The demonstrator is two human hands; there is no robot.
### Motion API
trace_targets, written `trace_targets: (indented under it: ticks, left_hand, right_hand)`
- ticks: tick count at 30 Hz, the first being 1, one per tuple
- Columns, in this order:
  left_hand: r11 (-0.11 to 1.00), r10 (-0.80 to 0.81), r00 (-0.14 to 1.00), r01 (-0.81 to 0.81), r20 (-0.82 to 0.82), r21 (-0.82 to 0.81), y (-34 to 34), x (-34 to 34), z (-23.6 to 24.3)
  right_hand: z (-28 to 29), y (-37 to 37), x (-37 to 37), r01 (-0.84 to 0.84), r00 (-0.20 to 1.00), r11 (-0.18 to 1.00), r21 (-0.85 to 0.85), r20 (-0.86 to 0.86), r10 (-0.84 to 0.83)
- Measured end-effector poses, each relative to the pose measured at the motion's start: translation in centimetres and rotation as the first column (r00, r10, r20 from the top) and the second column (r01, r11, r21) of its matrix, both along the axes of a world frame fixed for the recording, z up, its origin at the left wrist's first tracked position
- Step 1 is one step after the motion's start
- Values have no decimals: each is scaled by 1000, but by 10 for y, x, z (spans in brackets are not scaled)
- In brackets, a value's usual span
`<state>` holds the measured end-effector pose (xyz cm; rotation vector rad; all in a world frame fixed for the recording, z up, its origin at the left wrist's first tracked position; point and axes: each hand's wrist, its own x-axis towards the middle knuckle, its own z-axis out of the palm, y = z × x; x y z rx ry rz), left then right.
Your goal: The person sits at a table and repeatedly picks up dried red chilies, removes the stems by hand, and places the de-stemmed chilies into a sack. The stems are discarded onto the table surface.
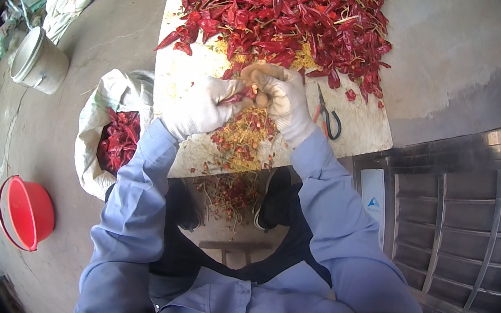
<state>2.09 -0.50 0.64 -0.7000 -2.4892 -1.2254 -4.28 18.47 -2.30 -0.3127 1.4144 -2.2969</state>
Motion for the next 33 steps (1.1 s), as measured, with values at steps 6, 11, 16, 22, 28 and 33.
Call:
trace_targets:
  ticks: [6,11,16,22,28,33]
  left_hand:
    - [943,33,997,-10,64,-332,-38,-5,-24]
    - [789,404,888,-216,220,-576,-141,5,-47]
    - [740,663,547,-370,512,-562,-234,52,-74]
    - [668,718,562,-388,412,-635,-226,27,-79]
    - [822,503,840,-394,201,-410,-91,-61,-103]
    - [621,554,828,-344,84,-705,-18,-93,-102]
  right_hand:
    - [-6,7,-5,24,998,1000,-2,-62,-24]
    - [-7,16,-16,79,997,965,252,-31,-73]
    - [-22,13,-7,-160,933,700,696,-125,337]
    - [-12,35,-18,117,811,474,873,-360,461]
    - [-3,37,-18,198,774,340,919,-360,522]
    - [2,37,-15,178,763,294,939,-320,562]
